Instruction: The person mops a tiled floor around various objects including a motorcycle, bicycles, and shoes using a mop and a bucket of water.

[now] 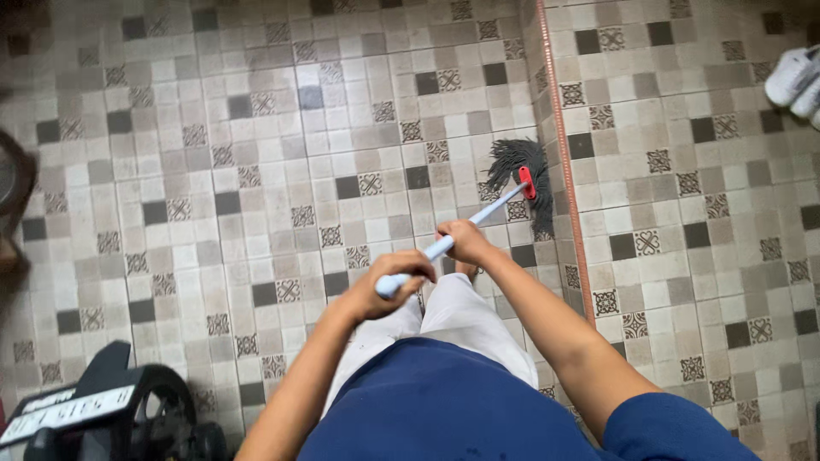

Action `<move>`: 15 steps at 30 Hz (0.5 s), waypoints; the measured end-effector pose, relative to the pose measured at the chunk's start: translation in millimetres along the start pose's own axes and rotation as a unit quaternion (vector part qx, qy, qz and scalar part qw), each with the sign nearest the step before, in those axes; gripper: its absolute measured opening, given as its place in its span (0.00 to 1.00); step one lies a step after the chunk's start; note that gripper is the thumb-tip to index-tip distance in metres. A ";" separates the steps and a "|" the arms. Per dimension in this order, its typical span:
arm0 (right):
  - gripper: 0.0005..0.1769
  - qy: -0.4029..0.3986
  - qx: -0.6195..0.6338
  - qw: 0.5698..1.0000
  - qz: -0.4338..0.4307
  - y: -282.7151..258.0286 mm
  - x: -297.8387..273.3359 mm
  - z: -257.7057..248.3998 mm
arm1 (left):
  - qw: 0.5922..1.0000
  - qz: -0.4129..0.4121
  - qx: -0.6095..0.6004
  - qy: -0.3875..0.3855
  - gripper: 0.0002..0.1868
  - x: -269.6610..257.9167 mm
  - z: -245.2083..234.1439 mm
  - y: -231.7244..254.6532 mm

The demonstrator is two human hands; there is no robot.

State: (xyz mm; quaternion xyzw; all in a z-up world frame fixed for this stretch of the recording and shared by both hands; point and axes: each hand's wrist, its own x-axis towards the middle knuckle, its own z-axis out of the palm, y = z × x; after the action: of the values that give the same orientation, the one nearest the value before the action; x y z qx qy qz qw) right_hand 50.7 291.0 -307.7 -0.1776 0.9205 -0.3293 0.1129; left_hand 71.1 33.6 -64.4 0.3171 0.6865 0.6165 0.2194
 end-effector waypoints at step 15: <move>0.20 -0.157 0.613 0.767 -0.109 -222.2 71.3 65.4 | 0.975 -0.074 0.193 0.083 0.06 -36.6 -67.8 147.8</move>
State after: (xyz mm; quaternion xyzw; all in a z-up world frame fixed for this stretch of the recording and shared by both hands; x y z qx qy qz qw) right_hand 63.0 65.4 -220.1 -0.2187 0.4669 -0.8011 0.3041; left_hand 74.3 -34.4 87.7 0.2494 0.8298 0.4790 0.1408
